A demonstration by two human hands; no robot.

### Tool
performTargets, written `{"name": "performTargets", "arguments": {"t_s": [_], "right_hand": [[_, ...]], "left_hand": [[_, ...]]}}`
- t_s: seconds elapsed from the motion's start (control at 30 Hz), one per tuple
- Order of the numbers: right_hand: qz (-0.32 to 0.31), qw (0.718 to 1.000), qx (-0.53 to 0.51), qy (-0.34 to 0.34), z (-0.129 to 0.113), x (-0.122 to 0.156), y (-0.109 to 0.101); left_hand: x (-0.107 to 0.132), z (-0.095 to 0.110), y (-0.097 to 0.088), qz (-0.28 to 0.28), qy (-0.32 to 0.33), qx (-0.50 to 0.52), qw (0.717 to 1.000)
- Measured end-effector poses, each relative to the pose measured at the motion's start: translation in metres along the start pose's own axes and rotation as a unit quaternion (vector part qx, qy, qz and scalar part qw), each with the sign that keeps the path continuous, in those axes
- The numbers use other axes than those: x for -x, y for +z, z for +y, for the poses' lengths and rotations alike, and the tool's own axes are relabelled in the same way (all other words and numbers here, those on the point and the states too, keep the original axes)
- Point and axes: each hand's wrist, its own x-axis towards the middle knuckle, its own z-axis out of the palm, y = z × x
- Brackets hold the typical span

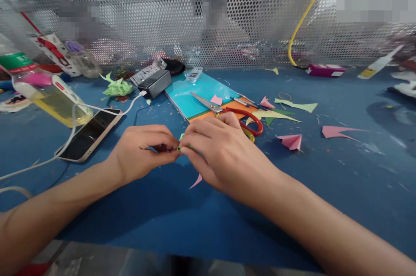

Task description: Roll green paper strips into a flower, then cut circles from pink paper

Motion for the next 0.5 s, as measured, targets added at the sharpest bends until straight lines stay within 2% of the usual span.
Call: {"name": "performTargets", "arguments": {"t_s": [0.17,0.33,0.5], "right_hand": [[0.023,0.999,0.019,-0.014,-0.0004,-0.0004,-0.0033],[0.023,0.997,0.040,-0.053,0.0001,0.0003,-0.0030],[0.024,0.998,0.000,-0.057,0.0023,-0.0002,-0.0023]], "left_hand": [[0.0001,-0.0026,-0.0009,0.044,0.060,-0.030,0.997],[0.0017,-0.0018,-0.0030,0.038,0.098,-0.060,0.993],[0.0022,-0.0042,-0.0031,0.027,0.126,-0.088,0.988]]}}
